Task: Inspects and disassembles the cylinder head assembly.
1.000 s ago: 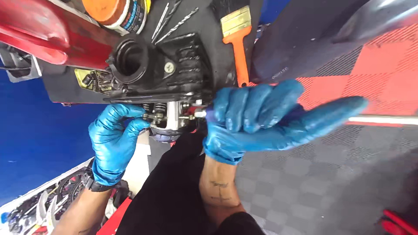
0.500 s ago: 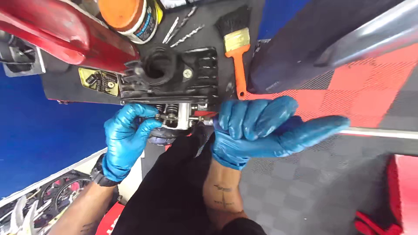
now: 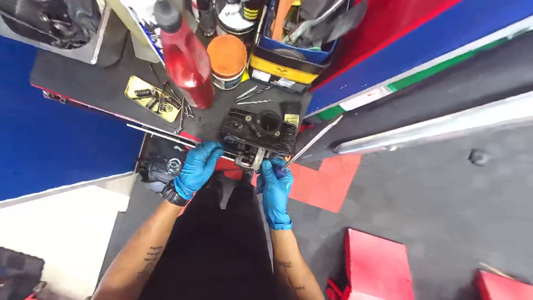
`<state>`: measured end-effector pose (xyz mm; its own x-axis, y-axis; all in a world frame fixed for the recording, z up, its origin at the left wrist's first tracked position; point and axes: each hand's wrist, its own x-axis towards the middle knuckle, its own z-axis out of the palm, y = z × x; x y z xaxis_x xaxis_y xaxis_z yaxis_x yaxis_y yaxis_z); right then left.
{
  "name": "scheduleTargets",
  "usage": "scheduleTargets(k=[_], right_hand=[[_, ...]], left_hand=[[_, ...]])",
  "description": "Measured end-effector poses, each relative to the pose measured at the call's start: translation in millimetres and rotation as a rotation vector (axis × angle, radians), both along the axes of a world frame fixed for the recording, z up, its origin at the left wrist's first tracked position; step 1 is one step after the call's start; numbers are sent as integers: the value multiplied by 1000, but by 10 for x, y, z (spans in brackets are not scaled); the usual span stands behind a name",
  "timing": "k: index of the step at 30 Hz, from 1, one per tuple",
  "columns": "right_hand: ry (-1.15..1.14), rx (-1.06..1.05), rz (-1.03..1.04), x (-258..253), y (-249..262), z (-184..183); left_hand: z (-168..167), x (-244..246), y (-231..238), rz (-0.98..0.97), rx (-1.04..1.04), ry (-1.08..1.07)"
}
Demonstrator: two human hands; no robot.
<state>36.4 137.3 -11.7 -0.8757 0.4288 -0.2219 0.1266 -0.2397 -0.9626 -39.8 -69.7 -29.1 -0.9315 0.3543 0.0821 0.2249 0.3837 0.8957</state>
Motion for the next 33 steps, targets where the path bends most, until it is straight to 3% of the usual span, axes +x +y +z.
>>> scheduleTargets(k=[3,16,25,33], right_hand=[[24,28,30,-17,31,-12],[-84,115,53,-14,103,52],[-83,137,72,-75,151,71],[-120,110,158,-64,264,79]], left_hand=[[-114,0,71,2,117,-60],[-151,86,270,164,-51,198],[-206,180,421,275,82,110],[-217,223,508,385,38,138]])
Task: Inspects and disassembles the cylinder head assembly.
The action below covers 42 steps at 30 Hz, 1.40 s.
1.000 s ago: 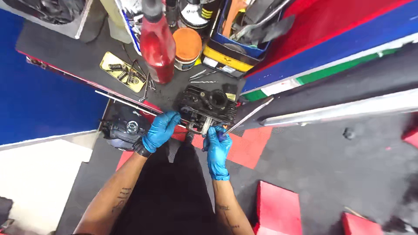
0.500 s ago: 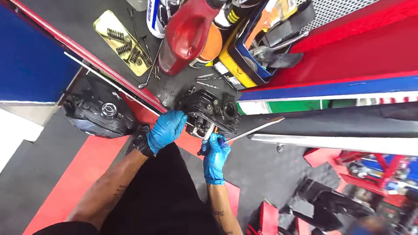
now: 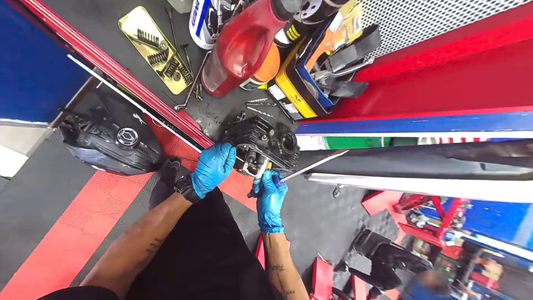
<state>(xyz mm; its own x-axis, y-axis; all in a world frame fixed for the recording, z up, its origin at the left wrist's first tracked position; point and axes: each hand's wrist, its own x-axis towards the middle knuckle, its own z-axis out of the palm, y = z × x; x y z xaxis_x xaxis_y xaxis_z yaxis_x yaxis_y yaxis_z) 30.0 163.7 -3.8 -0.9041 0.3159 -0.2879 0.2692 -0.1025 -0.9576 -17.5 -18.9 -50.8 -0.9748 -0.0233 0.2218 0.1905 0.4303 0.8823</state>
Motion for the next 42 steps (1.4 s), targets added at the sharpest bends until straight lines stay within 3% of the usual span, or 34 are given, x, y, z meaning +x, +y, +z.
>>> scheduleTargets(k=[10,16,22,27,32,33,36,37,39,40,42], right_hand=[[19,-21,-23,5,-6,14],[-21,36,-105,-254,73,74],[-35,250,128,-802,428,237],[-100,548,377,-1461,516,486],[-138,762,487,-1630,460,543],[-152,857,499,-1602,427,572],[-196,1081,510,-1507,322,659],[-216,1107,499,-1513,314,682],[-252,1106,448,-1475,363,673],[-267,1100,423,-1453,396,651],[-263,1090,374,-1422,475,577]], left_hand=[[44,-5,-43,-83,53,-73],[170,184,80,-80,75,-180],[188,240,340,-189,295,-325],[344,230,660,-358,429,-511],[277,267,1022,-295,687,-510],[274,259,905,-406,594,-537],[521,192,110,-915,-70,-663],[660,133,-185,-927,-206,-674],[918,-20,-588,-611,-280,-537],[1007,-133,-615,-424,-280,-364],[1100,-416,-356,-318,-220,-74]])
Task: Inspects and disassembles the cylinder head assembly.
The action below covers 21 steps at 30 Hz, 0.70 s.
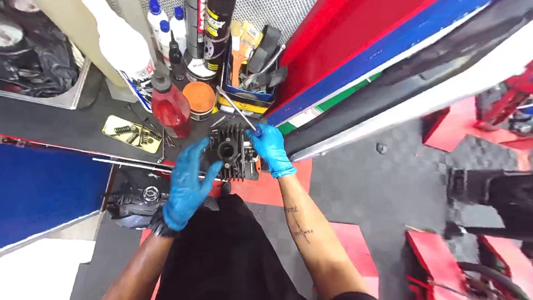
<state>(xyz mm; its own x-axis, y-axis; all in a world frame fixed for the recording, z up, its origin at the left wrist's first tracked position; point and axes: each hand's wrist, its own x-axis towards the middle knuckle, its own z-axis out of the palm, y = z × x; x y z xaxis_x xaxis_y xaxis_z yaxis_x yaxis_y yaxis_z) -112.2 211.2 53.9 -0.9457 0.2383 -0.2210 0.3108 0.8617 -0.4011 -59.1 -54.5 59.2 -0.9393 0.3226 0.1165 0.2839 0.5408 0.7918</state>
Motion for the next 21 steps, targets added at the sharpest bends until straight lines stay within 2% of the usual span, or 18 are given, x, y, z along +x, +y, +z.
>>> scheduleTargets(k=[2,4,7,9,13,16,21], right_hand=[[30,-36,-26,51,100,-75],[84,-139,-71,153,158,-88],[247,-318,-275,548,126,-132],[333,-552,-470,944,22,-296],[276,-1240,-695,1457,-291,-646],[338,-1503,-643,1495,-308,-684],[376,-1583,-554,1444,-337,-729]], left_hand=[[-26,-184,502,-87,27,151],[-135,-229,906,-116,-56,224],[-181,-245,1000,-116,-195,264],[-128,-261,959,-117,-262,247],[97,-341,1175,-37,-460,150],[47,-376,1224,8,-499,168],[77,-357,1262,16,-545,160]])
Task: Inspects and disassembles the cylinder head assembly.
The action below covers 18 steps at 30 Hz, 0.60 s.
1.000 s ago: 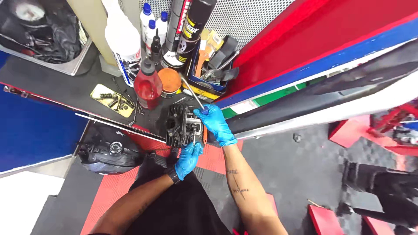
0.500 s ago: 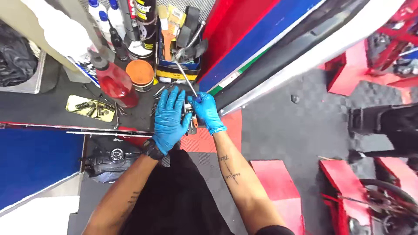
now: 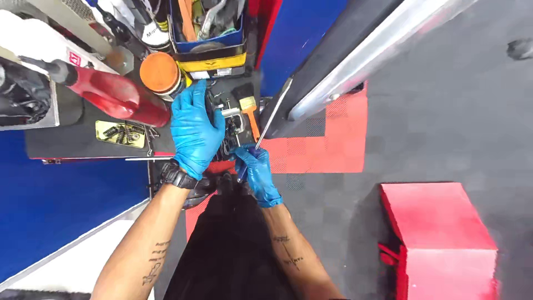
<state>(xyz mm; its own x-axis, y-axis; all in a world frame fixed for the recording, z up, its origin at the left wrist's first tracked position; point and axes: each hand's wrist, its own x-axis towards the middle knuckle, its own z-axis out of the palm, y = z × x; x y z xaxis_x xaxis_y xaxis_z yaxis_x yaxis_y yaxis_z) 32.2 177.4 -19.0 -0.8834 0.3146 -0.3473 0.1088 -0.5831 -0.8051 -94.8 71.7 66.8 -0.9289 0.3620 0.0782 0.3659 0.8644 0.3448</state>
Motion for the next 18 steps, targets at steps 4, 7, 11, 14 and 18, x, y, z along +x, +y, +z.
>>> scheduleTargets(k=[4,7,11,14,18], right_hand=[[75,-48,-102,-26,-84,-89],[112,-130,-128,-27,-128,-160],[132,-166,-158,-20,-136,-179],[128,-177,-158,-6,-149,-181],[118,-151,-124,0,-125,-168]], left_hand=[[-20,-44,9,32,-22,-8],[6,-37,4,16,-26,-17],[15,-34,19,9,-35,-9],[10,-22,19,20,-43,-14],[15,-41,24,31,-48,-24]])
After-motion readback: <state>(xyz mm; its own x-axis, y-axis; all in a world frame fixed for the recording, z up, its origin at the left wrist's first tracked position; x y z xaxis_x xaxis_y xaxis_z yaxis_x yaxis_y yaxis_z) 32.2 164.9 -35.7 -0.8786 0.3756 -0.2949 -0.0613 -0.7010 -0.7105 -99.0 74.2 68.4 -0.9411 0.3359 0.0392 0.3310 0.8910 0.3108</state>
